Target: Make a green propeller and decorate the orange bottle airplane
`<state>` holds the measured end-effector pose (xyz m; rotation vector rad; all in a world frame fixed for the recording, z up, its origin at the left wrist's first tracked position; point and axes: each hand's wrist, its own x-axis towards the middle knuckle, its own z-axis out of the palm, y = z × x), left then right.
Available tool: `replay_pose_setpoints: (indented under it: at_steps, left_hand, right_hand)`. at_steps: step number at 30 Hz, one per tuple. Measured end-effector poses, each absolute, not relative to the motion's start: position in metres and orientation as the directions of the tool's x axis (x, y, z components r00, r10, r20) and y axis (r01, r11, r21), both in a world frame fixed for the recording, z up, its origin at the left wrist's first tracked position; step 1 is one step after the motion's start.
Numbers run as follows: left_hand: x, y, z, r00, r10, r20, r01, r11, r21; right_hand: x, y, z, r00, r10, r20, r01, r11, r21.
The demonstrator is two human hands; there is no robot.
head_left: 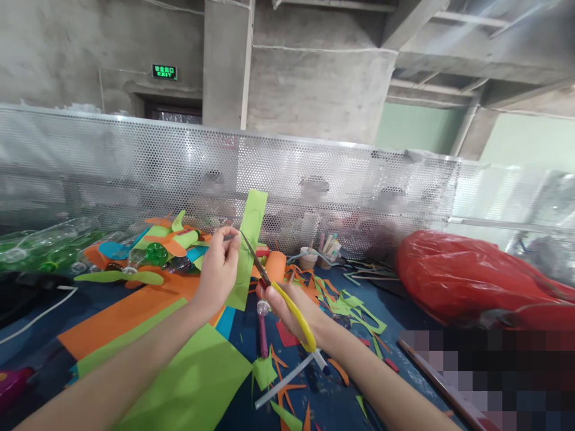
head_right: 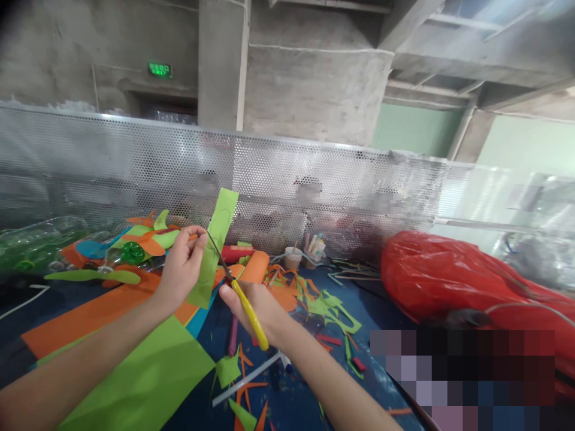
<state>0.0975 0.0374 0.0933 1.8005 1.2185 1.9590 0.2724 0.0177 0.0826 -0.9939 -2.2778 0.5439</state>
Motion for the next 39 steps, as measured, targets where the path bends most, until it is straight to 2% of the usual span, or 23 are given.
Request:
replay_pose_setpoints:
  at_steps: [28,34,39]
  left_hand:
    - [0.0988,0.0385,0.0928,-0.259,0.644,0.720,0.329,-0.642,0.692]
    - [0.0993,0.0401,0.0912,-0.237,0.672,0.701,0.272,-0.647,0.712]
    - [0.1010,0.0424,0.0889,-0.178,0.719,0.672,0.168,-0.651,0.740]
  right_hand:
    - [0.2723,0.0195,0.0794,-0.534,0.748,0.395,0.525,0.659,-0.538]
    - [0.2724,0.0202,0.0817,-0.509,0.772,0.380,0.577,0.634,-0.515]
    - [0.2772,0.0244,0.0816,-0.530,0.775,0.344,0.528,0.619,-0.581]
